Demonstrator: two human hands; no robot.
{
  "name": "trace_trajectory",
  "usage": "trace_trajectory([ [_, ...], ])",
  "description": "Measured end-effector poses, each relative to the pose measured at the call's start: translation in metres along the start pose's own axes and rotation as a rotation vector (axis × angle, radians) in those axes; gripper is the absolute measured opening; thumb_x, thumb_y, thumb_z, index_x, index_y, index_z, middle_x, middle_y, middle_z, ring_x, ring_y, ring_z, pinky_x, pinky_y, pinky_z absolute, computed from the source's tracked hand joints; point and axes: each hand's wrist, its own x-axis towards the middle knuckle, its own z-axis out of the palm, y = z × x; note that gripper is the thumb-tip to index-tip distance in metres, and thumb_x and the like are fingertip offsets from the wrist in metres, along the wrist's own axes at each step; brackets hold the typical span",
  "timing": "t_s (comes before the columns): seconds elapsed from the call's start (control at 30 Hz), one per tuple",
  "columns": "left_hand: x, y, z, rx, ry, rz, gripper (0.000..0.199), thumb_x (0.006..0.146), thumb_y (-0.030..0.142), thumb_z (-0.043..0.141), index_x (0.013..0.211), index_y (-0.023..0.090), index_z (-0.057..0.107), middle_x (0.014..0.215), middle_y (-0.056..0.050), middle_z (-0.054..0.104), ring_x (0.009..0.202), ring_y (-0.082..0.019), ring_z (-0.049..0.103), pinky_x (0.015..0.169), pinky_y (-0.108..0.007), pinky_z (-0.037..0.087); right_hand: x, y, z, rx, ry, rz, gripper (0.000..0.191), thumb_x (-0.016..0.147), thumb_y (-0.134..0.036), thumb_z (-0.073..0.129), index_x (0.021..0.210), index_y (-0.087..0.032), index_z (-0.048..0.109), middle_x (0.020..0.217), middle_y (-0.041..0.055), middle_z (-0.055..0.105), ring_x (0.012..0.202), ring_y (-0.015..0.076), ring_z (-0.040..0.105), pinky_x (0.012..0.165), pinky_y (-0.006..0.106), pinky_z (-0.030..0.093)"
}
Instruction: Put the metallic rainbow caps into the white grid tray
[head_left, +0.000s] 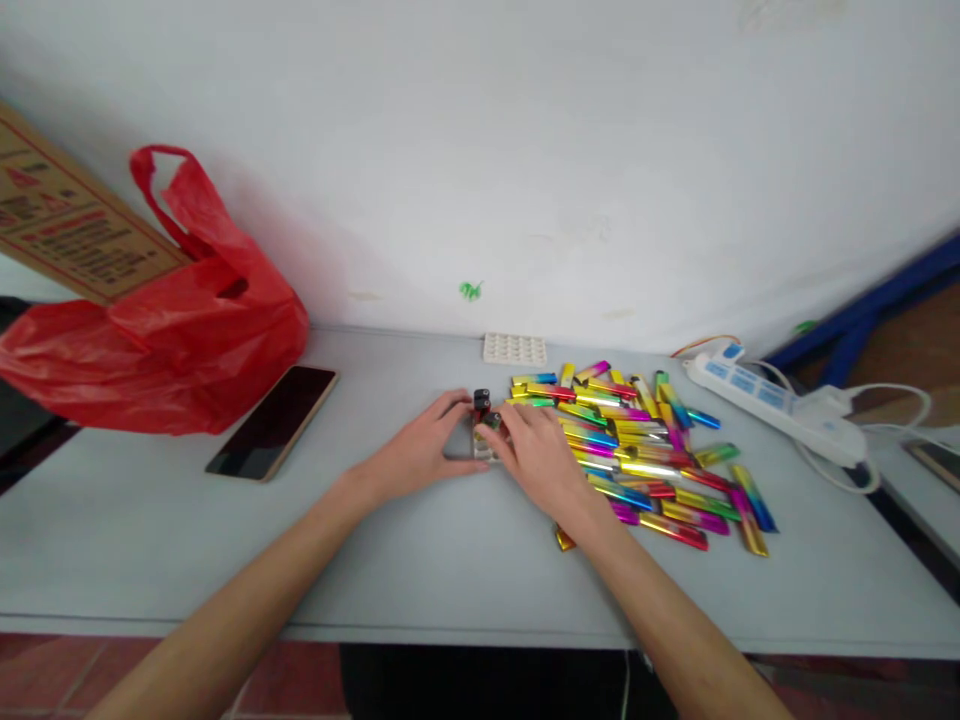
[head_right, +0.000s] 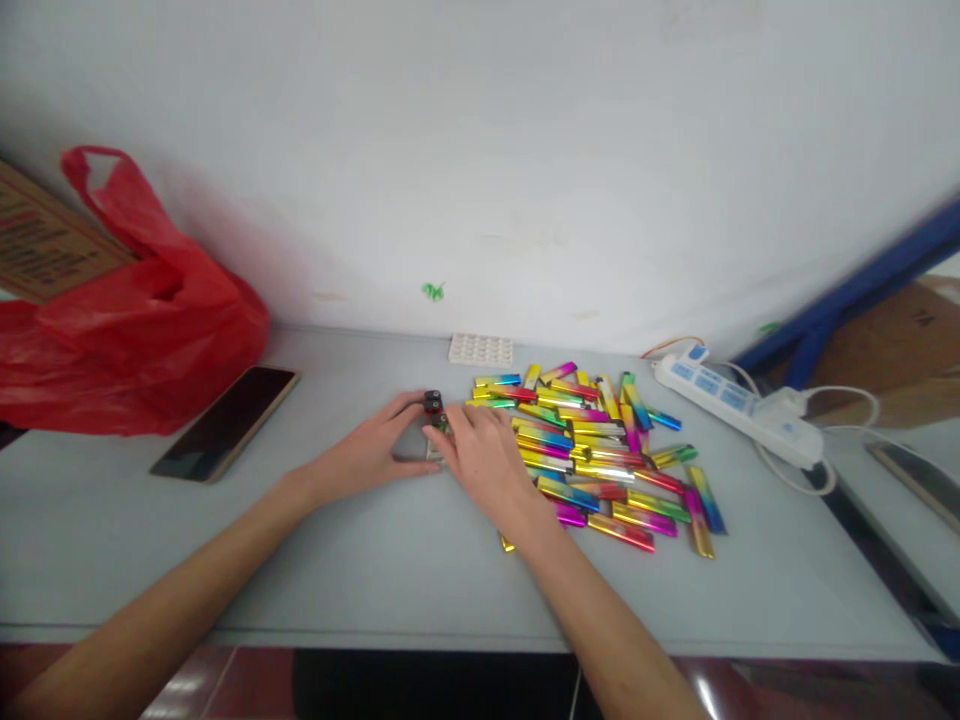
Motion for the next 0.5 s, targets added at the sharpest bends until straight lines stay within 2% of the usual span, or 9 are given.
trace_trajectory([
  [0.1,0.0,-0.003,0.001,0.014,0.012,0.003,0.063,0.089,0.066,0.077,0.13,0.02,0.06,0.154,-0.017,0.055,0.147,-0.034,0.056,0.128,-0.051,0.045,0.003,-0.009,0.001,-0.145,-0.048,0.027,0.035,0.113,-0.046,0.053,0.114,-0.015,0.07,0.11,0.0156,0.076,0.108,0.0325,0.071,0.099,0.046,0.047],
  [0.2,0.001,-0.009,0.002,0.031,0.032,0.014,0.064,0.09,0.068,0.074,0.131,0.02,0.061,0.153,-0.015,0.057,0.144,-0.035,0.058,0.126,-0.052,0.047,0.001,-0.004,-0.001,-0.095,-0.039,0.0,0.039,0.112,-0.051,0.053,0.114,-0.016,0.071,0.112,0.0137,0.075,0.11,0.0309,0.07,0.101,0.045,0.047],
  [0.33,0.002,-0.013,0.005,0.048,0.054,0.012,0.068,0.087,0.069,0.077,0.134,0.022,0.062,0.154,-0.014,0.057,0.14,-0.036,0.062,0.126,-0.055,0.049,-0.018,0.026,-0.023,0.106,0.086,-0.013,0.028,0.112,-0.045,0.057,0.115,-0.021,0.07,0.109,0.0079,0.075,0.104,0.0252,0.071,0.097,0.039,0.051],
  [0.5,0.003,-0.015,0.005,0.058,0.044,-0.022,0.07,0.083,0.073,0.077,0.13,0.023,0.065,0.156,-0.017,0.057,0.14,-0.039,0.062,0.125,-0.058,0.049,-0.081,0.082,-0.076,0.108,0.202,0.059,0.014,0.11,-0.029,0.058,0.109,-0.024,0.071,0.104,0.0065,0.075,0.099,0.0243,0.071,0.091,0.037,0.055],
])
